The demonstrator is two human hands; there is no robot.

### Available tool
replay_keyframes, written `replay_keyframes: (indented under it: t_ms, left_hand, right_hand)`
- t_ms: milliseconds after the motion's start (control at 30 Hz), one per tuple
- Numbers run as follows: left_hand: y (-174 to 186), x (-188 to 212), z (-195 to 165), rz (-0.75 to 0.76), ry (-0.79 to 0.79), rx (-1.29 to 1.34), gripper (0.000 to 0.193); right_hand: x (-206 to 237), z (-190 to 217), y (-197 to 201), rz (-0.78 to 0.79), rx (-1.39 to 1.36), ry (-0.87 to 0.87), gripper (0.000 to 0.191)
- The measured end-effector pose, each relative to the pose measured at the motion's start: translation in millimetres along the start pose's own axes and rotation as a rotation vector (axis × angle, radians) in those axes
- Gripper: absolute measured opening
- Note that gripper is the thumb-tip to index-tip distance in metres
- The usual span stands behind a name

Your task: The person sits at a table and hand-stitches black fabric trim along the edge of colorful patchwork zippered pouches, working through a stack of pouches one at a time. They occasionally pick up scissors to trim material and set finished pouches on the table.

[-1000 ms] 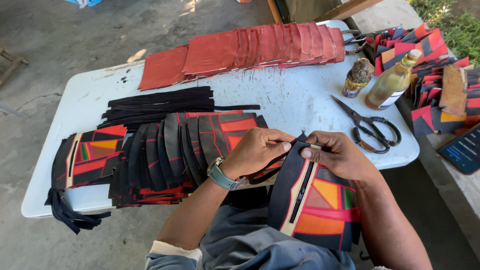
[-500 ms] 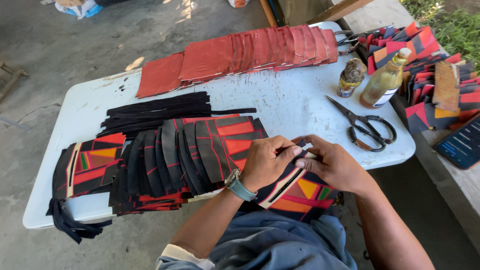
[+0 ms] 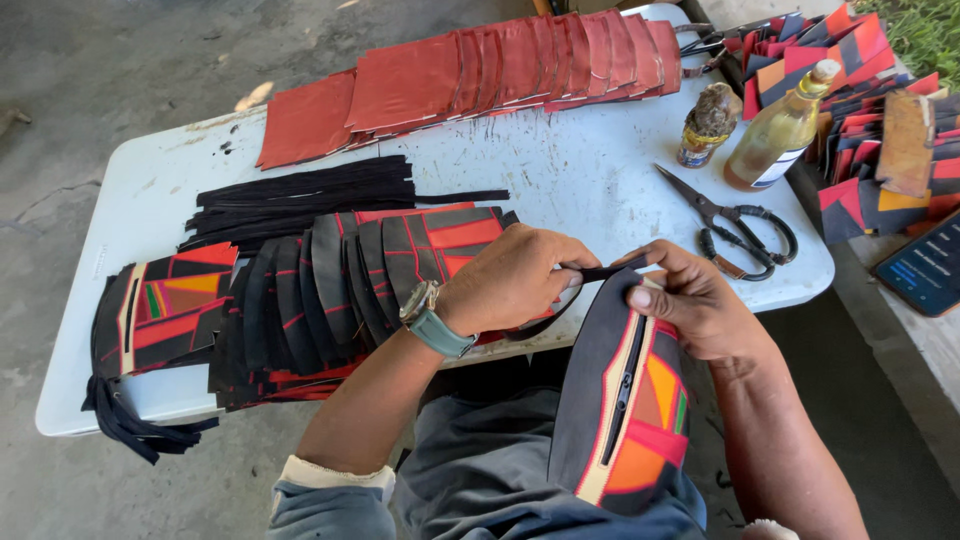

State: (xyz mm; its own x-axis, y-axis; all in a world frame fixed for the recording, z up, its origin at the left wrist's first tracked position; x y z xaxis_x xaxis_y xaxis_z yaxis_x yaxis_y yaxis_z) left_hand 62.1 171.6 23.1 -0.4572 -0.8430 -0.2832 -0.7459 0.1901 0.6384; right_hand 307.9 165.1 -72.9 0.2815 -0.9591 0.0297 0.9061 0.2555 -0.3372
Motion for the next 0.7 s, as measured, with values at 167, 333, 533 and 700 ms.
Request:
replay_keyframes:
  t_ms: [167, 333, 533, 700]
  left_hand:
    - [-0.7, 1.1, 1.8, 0.073, 0.033, 0.163, 0.026]
    - [-9.8, 2.2, 14.1, 0.11, 0.056, 0.355, 0.025]
    - [-14.6, 4.1, 23.2, 0.112, 0.096, 0.487, 0.023]
    - [-18.2, 7.9, 19.0, 0.058, 0.131, 0.494, 0.021]
  right_hand:
    - [-2.6, -3.1, 4.9, -0.055, -0.06, 0.009, 0.03]
    - [-1.8, -0.7, 6.7, -0.045, -0.039, 0.048, 0.027]
    - [-0.7, 5.2, 1.7, -0.06, -0.015, 0.028, 0.028]
    - [-1.1, 6.7, -3.0, -0.032, 0.056, 0.088, 0.026]
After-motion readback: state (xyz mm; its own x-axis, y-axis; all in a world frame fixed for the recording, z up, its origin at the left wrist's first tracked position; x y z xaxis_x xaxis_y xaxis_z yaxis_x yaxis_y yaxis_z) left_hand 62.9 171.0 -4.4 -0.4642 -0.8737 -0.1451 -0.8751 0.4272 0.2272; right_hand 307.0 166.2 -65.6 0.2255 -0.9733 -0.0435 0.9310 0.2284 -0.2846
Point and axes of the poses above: each hand's wrist, its own x-axis away from the middle knuckle, its own y-axis out of the back of the hand, z = x × y, the point moved 1 cm from there along -x, towards the middle knuckle, and after that the axes turned 11 degrees about -z, right-handed, at the moved point
